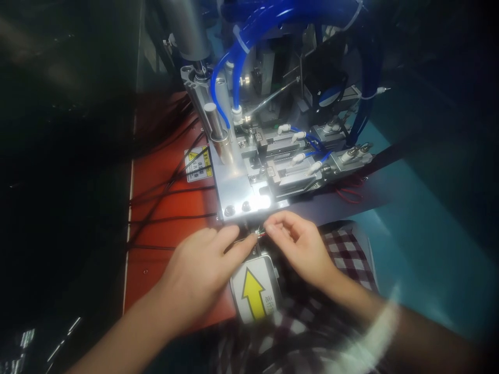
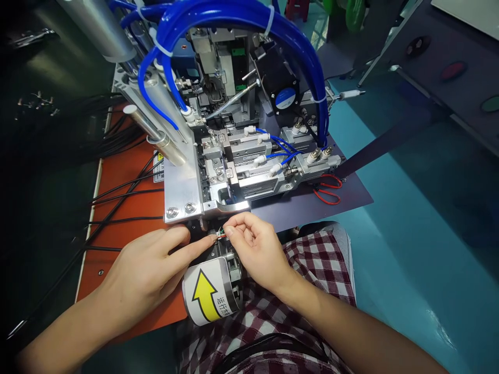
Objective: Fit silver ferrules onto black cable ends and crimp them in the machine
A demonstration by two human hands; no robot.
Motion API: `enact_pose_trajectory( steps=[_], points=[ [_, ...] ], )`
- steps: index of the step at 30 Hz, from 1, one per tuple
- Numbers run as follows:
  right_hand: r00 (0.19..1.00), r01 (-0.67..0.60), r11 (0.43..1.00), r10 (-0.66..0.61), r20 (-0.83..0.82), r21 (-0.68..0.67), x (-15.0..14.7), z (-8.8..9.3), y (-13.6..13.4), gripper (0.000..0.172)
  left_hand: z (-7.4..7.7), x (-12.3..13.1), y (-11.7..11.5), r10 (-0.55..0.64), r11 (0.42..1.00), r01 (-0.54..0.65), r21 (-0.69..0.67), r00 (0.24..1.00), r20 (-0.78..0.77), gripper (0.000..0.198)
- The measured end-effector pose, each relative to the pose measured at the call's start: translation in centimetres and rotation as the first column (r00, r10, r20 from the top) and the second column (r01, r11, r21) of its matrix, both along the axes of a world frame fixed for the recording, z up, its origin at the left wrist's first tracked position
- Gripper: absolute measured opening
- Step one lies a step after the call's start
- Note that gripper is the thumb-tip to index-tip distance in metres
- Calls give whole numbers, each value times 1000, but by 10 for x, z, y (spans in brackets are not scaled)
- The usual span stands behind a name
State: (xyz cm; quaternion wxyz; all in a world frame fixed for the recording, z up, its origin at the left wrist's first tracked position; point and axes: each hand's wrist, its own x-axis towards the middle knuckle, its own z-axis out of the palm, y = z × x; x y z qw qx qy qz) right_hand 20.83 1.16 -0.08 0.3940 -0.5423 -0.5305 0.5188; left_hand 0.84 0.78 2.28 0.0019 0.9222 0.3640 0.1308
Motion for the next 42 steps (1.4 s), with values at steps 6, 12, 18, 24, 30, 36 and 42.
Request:
enact_pose_trajectory(
  steps=[6,12,18,24,30,36,42],
  points=[
    [996,11,980,-29,85,198,5,1,-6,10,0,0,-1,8,1000,-8,-13,1000,-8,33],
    [967,-111,894,-3,255,434,9,0,-11,18,0,1,-1,9,1000,-9,0,1000,6,32],
    [945,-121,871,-46,323,477,11,-3,-14,19,-1,1,0,13,1000,-13,-10,1000,-12,33],
    [969,-51,902,-59,242,428,7,-2,-12,19,0,1,1,8,1000,-8,4,1000,-4,33],
    [933,-155,841,-48,356,519,12,-5,-18,24,1,1,0,2,1000,-2,2,1000,-8,34],
    [976,17,931,-95,198,365,7,-1,-14,14,0,2,1,8,1000,-8,-4,1000,-16,34],
    [987,63,986,-84,138,152,1,0,-5,8,1,3,2,10,1000,-10,2,1000,-11,34]
  ],
)
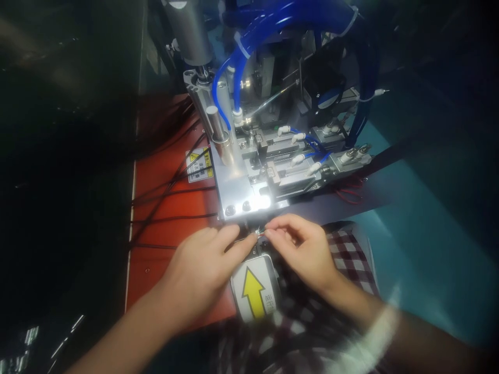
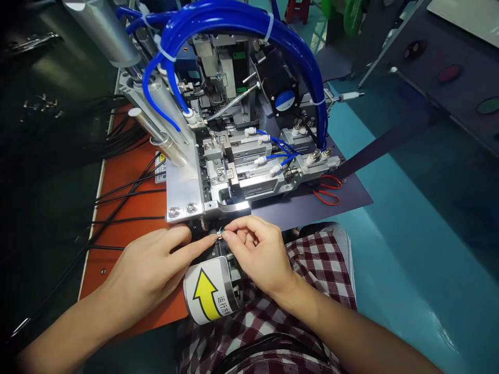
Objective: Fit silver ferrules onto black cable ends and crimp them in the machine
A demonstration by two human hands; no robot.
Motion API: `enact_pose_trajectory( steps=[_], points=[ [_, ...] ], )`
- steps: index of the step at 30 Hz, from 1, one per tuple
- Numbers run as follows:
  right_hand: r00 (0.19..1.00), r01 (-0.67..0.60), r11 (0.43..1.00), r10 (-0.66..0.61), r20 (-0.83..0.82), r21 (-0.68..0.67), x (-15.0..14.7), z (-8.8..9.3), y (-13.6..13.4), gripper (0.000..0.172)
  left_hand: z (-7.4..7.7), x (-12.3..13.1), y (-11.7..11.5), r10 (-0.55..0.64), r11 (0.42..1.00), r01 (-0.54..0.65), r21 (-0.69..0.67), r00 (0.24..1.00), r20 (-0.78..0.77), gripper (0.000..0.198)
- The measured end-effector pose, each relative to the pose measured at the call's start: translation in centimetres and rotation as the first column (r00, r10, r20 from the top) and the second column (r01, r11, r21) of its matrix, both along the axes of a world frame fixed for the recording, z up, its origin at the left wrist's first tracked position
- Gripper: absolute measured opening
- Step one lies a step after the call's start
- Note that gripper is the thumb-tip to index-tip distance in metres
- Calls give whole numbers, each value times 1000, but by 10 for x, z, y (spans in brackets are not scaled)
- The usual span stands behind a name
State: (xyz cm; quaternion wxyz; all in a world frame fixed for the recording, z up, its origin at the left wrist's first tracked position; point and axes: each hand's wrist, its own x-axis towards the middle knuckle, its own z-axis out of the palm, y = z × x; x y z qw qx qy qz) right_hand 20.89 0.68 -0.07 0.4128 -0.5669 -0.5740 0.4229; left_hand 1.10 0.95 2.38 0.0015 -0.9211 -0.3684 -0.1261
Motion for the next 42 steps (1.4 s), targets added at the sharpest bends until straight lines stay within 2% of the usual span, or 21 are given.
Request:
enact_pose_trajectory(
  steps=[8,15,42],
  points=[
    [996,-35,992,25,-86,-120,-3,2,3,11,0,-2,-2,-9,1000,9,2,1000,22,33],
    [991,-95,990,84,-105,-108,-4,-1,2,11,0,-1,-1,-11,1000,11,5,1000,22,34],
    [987,-109,966,77,-144,-233,-4,-4,3,14,-2,-3,-2,-12,1000,12,-8,1000,26,33]
  ],
)
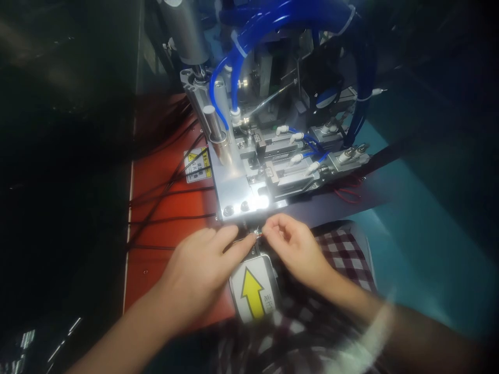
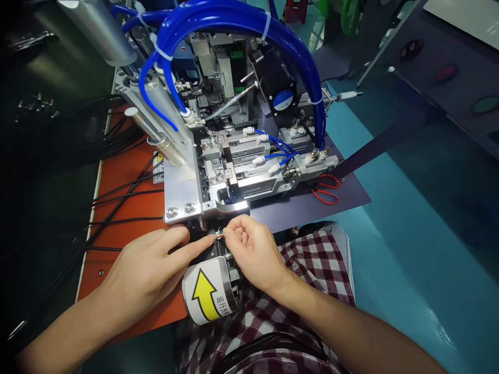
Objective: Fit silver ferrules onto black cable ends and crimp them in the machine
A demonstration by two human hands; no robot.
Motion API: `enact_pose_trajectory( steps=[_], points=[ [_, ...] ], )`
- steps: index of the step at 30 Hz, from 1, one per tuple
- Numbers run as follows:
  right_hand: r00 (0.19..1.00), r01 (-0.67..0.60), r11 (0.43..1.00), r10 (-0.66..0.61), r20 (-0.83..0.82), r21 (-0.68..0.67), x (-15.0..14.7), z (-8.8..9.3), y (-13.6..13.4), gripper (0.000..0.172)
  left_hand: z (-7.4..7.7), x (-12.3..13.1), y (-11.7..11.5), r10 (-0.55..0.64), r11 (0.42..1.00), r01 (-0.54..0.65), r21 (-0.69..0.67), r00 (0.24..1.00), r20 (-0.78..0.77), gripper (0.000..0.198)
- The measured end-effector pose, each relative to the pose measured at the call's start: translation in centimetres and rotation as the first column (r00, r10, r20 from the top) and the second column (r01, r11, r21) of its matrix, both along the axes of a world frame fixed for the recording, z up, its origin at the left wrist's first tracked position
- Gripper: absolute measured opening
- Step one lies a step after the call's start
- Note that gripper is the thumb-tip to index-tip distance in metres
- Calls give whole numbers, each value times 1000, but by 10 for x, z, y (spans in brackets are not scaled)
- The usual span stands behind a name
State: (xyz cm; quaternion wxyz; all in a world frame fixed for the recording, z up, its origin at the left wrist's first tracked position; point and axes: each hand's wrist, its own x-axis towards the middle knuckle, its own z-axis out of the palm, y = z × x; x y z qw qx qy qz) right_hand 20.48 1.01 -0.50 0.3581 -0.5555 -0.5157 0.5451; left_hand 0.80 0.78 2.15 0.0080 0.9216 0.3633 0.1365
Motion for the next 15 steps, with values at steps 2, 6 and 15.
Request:
enact_pose_trajectory(
  steps=[2,6,15],
  points=[
    [1000,5,1000,-6,-21,-26,0,1,1,14,1,1,0,1,1000,-1,4,1000,-2,32],
    [998,4,995,-9,-57,-98,3,4,2,14,3,2,1,0,1000,0,3,1000,-5,32],
    [1000,21,1000,-22,-23,-22,2,7,3,13,-1,1,1,9,1000,-9,0,1000,13,33]
  ],
)
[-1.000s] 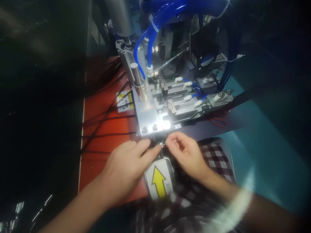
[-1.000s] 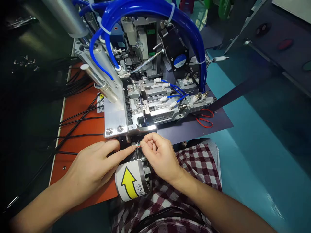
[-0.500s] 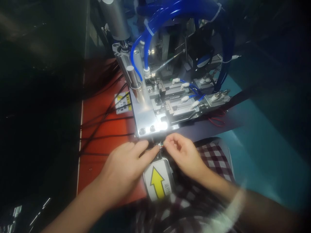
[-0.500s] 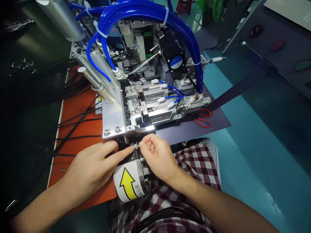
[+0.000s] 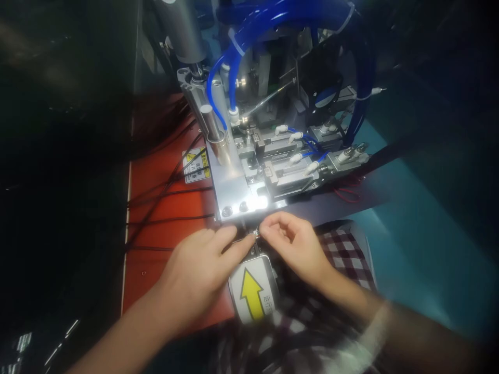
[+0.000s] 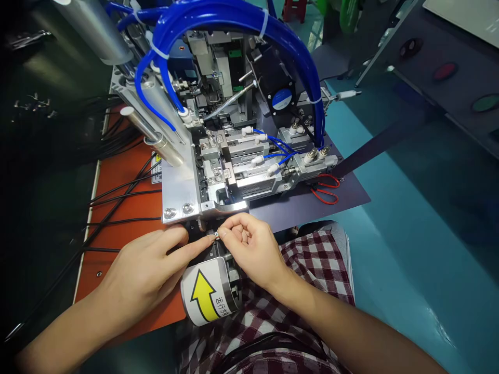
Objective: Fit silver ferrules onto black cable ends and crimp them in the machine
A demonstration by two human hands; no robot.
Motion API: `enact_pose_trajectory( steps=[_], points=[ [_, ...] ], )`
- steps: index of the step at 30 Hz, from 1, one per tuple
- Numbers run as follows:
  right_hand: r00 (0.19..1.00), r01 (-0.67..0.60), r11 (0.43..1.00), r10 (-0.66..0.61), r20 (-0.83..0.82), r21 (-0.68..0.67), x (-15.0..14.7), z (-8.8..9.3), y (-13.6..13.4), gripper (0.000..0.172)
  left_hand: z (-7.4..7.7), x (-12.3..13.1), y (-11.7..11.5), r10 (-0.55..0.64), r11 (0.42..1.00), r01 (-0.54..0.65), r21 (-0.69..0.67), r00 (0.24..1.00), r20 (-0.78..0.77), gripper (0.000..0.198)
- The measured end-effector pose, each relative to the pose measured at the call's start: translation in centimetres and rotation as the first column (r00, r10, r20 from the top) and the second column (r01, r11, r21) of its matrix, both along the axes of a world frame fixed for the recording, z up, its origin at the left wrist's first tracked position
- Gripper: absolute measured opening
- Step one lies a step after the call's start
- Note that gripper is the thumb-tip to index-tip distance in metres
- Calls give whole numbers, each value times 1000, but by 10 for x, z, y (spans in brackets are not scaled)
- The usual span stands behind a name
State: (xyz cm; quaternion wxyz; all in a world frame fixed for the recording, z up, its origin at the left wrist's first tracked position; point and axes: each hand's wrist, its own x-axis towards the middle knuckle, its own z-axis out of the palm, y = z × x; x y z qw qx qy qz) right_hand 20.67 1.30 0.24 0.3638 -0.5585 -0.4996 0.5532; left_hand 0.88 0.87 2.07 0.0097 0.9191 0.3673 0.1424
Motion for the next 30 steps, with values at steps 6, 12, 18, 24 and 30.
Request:
enact_pose_trajectory(
  steps=[6,12,18,24,30],
  points=[
    [999,-38,999,38,2,26,-2,-3,1,13,1,1,1,-14,1000,14,7,1000,9,34],
    [1000,-23,1000,23,-9,-9,-3,-3,2,13,1,1,1,-15,1000,15,6,1000,-6,34],
    [999,-33,997,31,-41,-64,-3,0,3,14,1,-1,0,-8,1000,9,13,999,-53,35],
    [998,-22,998,18,-68,-65,-5,2,3,14,2,-1,1,-19,1000,20,14,998,-66,40],
    [998,-8,993,0,-65,-115,-7,3,5,14,4,1,0,-10,1000,14,25,989,-147,43]
  ],
)
